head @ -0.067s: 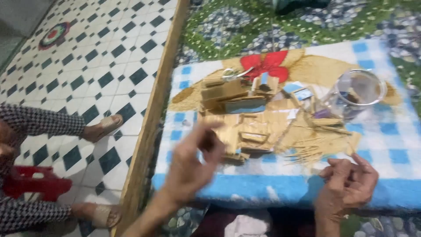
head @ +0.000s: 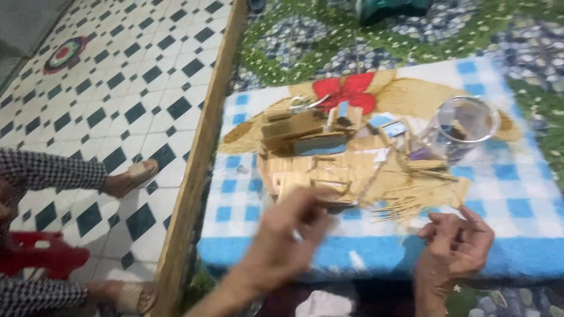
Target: Assembling a model house using toothpicks and glue on a small table
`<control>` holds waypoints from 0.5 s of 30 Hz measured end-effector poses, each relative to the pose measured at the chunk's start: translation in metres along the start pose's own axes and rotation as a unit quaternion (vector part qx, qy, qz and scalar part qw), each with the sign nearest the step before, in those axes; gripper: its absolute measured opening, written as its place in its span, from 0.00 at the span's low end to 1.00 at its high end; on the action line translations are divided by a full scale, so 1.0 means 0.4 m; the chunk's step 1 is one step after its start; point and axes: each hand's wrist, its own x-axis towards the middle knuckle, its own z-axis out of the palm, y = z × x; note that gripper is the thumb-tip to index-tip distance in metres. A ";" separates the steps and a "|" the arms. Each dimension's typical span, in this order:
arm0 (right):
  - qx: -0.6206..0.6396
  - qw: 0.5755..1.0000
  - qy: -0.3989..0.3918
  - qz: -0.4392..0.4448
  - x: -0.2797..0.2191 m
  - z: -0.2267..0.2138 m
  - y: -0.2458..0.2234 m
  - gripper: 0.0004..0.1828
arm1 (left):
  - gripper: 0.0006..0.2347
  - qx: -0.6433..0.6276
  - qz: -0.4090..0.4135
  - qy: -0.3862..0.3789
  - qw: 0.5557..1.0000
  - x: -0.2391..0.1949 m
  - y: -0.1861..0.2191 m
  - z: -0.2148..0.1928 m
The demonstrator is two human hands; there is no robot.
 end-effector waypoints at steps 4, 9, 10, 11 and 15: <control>0.030 0.998 0.022 0.044 -0.002 0.012 -0.046 0.10 | 0.13 0.015 0.057 -0.121 0.991 0.002 -0.030 0.185; 0.019 0.998 0.038 0.048 0.002 0.001 -0.042 0.13 | 0.07 0.121 0.085 -0.065 0.987 0.079 -0.062 0.334; -0.017 0.997 0.037 0.062 0.003 0.003 -0.053 0.13 | 0.07 0.194 0.113 0.001 0.975 0.098 -0.081 0.366; -0.007 0.998 0.036 0.052 0.000 0.010 -0.057 0.13 | 0.07 0.199 0.120 0.011 0.973 0.088 -0.111 0.407; 0.144 0.949 -0.042 0.277 0.225 -0.016 0.482 0.16 | 0.06 0.331 0.091 0.027 0.939 0.077 -0.230 0.523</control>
